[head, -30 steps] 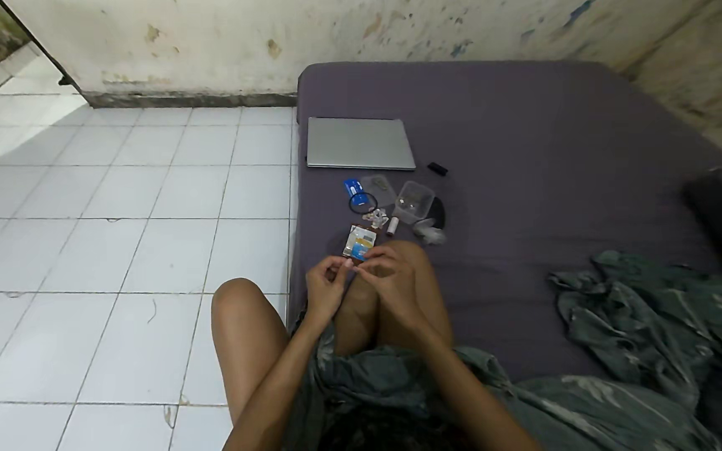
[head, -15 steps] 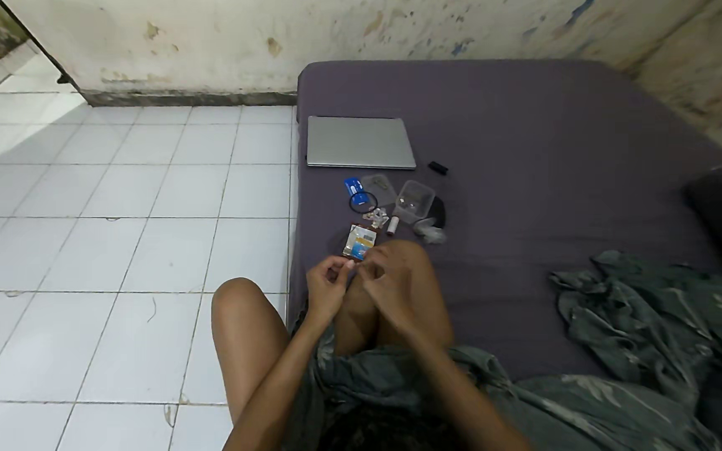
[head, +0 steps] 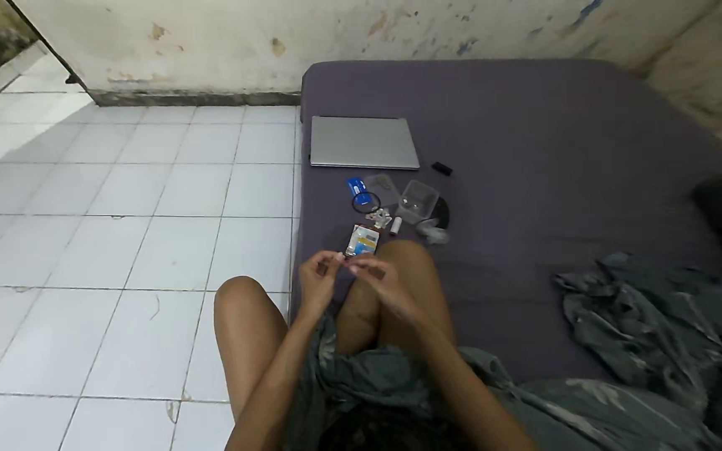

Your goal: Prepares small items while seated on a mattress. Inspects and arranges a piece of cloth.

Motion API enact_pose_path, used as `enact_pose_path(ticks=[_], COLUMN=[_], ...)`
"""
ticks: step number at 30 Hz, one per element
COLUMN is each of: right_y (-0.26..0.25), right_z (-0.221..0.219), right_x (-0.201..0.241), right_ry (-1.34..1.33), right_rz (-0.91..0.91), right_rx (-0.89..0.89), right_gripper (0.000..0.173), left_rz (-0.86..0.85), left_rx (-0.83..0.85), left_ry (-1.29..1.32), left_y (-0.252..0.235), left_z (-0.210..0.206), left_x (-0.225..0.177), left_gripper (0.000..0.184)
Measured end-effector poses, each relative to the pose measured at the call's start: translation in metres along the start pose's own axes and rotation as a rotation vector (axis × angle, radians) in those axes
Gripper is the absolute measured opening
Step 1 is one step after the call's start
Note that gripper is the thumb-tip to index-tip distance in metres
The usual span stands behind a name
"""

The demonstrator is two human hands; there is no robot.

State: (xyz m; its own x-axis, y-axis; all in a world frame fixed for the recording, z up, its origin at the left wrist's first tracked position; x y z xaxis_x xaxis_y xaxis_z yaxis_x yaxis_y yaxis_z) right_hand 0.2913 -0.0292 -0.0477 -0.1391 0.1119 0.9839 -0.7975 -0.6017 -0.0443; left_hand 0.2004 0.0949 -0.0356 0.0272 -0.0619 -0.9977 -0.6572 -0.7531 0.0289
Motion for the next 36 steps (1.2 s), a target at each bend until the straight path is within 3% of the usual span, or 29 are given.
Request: enact_pose_path(ticks=[3,11,18,23,26,29,32,36], right_y=[0.001,0.005,0.005,0.006,0.008,0.005,0.001,0.000], right_z=[0.001,0.009,0.003,-0.002,0.001,0.003,0.001,-0.001], right_x=[-0.003,-0.003,-0.014,-0.006,-0.001,0.005,0.006,0.003], right_ry=[-0.015,-0.070,-0.178,-0.161,-0.176,-0.216,-0.186,0.008], right_rz=[0.020,-0.044,0.006,-0.091,0.009,0.109,0.119,0.196], right_rx=[-0.025,-0.140,-0.269,-0.246,-0.156,-0.134,-0.149,-0.268], right_gripper=[0.015,0.014,0.013,0.012,0.014,0.012,0.012,0.013], left_rz=[0.003,-0.005,0.029,0.030,0.092,0.155,0.116,0.023], left_rx=[-0.001,-0.009,0.048,0.009,-0.029,0.073,0.198,0.207], left_ry=[-0.018,-0.003,0.027,0.074,0.043,-0.113,-0.196,-0.243], left_y=[0.000,-0.001,0.005,0.003,-0.002,0.001,0.007,0.009], left_z=[0.000,0.000,-0.006,-0.004,0.002,-0.003,-0.012,-0.011], left_x=[0.000,0.003,0.002,0.000,0.001,0.005,0.007,0.002], left_gripper=[0.013,0.014,0.013,0.013,0.015,0.018,0.018,0.017])
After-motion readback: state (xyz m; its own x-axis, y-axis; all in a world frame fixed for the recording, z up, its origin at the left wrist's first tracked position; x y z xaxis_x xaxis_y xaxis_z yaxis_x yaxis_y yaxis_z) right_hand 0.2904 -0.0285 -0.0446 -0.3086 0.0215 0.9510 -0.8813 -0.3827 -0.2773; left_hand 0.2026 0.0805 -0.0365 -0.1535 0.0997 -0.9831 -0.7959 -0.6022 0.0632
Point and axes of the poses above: each hand's wrist, its own y-axis away from the middle knuckle, its own z-axis out of the back of the hand, x = y × z, the point moved 4 cm from there along -y, towards the middle knuckle, and after that the axes turned 9 degrees about -x, right-handed, at the moved point
